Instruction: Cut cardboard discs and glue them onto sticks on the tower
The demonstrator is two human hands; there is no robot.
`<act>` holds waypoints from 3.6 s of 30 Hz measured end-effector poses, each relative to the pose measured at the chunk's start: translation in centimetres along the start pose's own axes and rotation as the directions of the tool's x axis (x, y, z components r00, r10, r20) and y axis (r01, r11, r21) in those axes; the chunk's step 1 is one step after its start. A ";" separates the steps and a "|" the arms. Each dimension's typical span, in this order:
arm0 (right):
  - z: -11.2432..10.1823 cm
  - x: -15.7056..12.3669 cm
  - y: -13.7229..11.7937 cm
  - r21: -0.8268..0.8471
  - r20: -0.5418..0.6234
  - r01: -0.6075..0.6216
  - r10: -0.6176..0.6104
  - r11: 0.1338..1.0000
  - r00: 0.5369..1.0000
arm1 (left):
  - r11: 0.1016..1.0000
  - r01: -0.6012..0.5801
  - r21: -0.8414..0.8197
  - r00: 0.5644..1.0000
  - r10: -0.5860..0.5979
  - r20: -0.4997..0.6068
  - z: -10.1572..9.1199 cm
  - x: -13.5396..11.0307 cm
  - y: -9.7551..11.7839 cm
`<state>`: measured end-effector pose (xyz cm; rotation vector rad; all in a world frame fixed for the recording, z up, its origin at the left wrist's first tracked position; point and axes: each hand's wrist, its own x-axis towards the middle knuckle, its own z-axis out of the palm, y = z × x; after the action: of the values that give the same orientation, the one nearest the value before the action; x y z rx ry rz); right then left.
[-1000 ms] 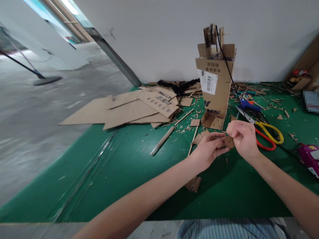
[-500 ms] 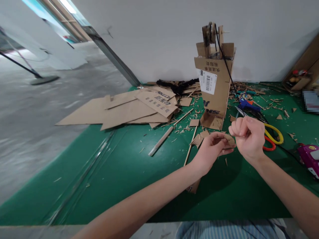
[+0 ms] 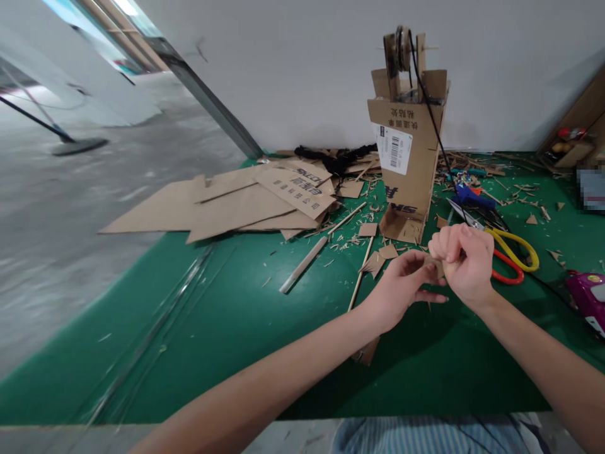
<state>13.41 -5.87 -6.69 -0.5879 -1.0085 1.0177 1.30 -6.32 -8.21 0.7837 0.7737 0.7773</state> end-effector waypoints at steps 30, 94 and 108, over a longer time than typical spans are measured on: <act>-0.6 0.1 0.7 -0.183 0.100 -0.136 0.156 0.974 0.983 | 0.986 -0.035 0.164 0.996 0.048 -0.073 0.7 -0.1 -0.8; -0.3 0.3 0.9 -0.206 0.012 -0.654 0.670 0.728 0.742 | 0.277 -0.354 0.893 0.654 0.756 0.025 -4.5 2.4 1.1; -1.5 0.0 0.5 -0.972 0.231 0.194 0.394 0.132 0.890 | 0.119 -0.366 0.923 0.653 0.739 0.163 -5.4 2.8 0.4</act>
<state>14.52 -5.58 -7.76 -1.6374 -2.1463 0.3926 -1.90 -2.12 -11.36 2.1659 1.2851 1.2071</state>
